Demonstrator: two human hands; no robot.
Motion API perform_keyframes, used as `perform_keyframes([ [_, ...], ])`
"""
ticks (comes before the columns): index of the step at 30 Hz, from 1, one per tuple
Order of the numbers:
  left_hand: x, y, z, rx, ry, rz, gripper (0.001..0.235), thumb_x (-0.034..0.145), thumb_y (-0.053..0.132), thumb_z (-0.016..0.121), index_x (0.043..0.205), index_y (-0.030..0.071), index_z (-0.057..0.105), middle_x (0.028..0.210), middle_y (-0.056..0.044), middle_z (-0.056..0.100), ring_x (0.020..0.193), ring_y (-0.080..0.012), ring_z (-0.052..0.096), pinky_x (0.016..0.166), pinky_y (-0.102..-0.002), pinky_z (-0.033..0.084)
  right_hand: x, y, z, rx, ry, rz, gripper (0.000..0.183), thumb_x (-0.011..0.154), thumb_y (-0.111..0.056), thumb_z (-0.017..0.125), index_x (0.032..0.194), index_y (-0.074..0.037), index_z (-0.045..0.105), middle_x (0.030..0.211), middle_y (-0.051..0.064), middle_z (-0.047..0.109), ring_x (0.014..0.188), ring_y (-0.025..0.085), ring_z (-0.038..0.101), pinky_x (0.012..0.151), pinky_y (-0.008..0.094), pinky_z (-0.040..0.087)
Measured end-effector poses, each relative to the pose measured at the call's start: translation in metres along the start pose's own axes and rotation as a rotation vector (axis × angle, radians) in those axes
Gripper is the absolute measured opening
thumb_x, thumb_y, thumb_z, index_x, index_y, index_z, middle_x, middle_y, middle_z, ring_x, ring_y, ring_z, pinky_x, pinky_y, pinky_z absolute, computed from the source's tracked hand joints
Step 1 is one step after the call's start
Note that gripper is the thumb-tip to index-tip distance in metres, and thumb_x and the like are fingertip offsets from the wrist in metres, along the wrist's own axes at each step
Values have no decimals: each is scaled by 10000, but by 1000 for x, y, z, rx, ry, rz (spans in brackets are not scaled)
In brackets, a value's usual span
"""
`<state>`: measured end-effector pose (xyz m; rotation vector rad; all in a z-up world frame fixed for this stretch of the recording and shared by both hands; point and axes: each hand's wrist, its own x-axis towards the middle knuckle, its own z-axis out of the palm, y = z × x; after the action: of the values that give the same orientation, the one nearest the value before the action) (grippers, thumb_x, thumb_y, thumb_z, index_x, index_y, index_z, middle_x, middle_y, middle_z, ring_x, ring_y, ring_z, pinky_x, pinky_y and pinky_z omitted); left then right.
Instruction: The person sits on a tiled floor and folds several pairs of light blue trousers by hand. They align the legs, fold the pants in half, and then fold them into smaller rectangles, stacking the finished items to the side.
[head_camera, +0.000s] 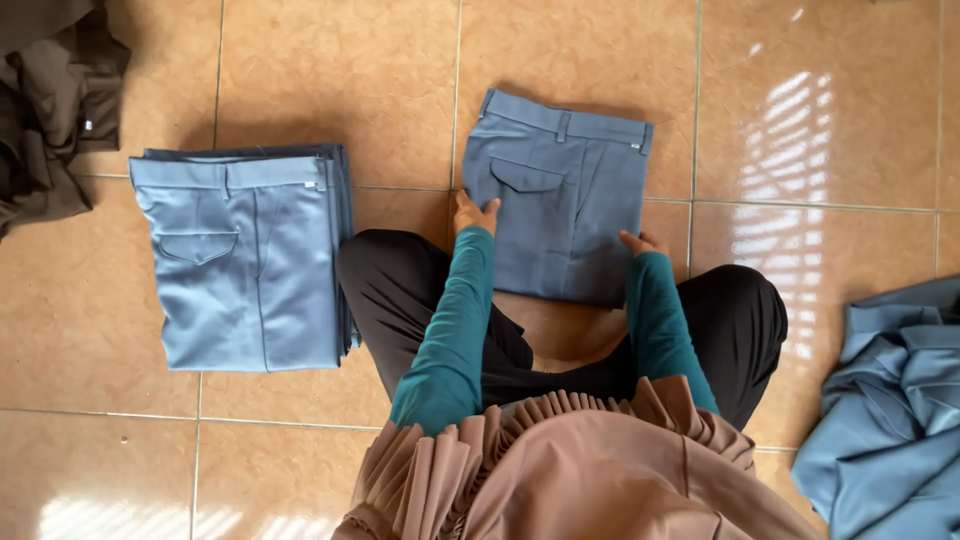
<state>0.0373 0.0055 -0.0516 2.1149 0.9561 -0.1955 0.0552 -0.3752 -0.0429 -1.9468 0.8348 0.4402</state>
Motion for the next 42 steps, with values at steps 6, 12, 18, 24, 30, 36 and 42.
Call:
perform_keyframes([
  [6, -23, 51, -40, 49, -94, -119, 711, 894, 632, 656, 1400, 140, 570, 1341, -90, 644, 1205, -258, 667, 962, -407, 602, -55, -98, -13, -132, -96, -24, 839, 706, -639, 912, 1385, -230, 638, 1325, 138, 660, 1249, 352, 605, 1099, 468, 484],
  [12, -19, 56, -43, 18, -95, -162, 709, 760, 631, 743, 1273, 150, 659, 1232, -87, 696, 1115, -297, 710, 897, -450, 624, -64, -113, -16, -129, -162, -22, 851, 796, -421, 907, 1508, -168, 514, 1411, 183, 595, 1319, 393, 537, 1108, 520, 462],
  [18, -25, 83, -78, -8, -231, -36, 818, 757, 572, 762, 1364, 42, 620, 1348, -175, 653, 1243, -360, 647, 1014, -483, 572, -72, -110, -26, 91, -198, -188, 705, 841, -281, 907, 1442, -115, 578, 1335, 199, 632, 1251, 412, 584, 1037, 514, 512],
  [24, -21, 125, -126, -48, -150, 136, 763, 749, 543, 765, 1295, 20, 668, 1289, -210, 691, 1233, -381, 656, 1049, -499, 562, -118, -160, -18, 146, -238, -416, 604, 856, -301, 918, 1354, -92, 648, 1274, 170, 667, 1209, 349, 607, 1028, 504, 495],
  [30, 8, 121, -242, -122, 119, 160, 644, 642, 611, 807, 1122, 183, 764, 1088, -43, 790, 1088, -280, 741, 961, -424, 619, -173, -230, 31, 220, -367, -634, 600, 866, -348, 937, 1366, -183, 650, 1270, 55, 677, 1177, 235, 627, 1026, 440, 519],
  [36, 26, 16, -414, -153, 426, 344, 483, 640, 534, 843, 893, 124, 801, 838, -88, 806, 790, -211, 770, 720, -404, 557, -277, -274, 159, 390, -615, -699, 516, 736, -241, 882, 1196, -131, 676, 1157, 7, 717, 1045, 146, 690, 968, 311, 580],
  [42, -13, -113, -547, -6, 524, 97, 405, 703, 520, 870, 977, 230, 801, 905, -32, 780, 946, -264, 746, 822, -442, 612, -361, -249, 311, 291, -701, -503, 586, 764, -198, 947, 1273, -169, 657, 1215, 168, 680, 1136, 369, 653, 875, 494, 609],
])
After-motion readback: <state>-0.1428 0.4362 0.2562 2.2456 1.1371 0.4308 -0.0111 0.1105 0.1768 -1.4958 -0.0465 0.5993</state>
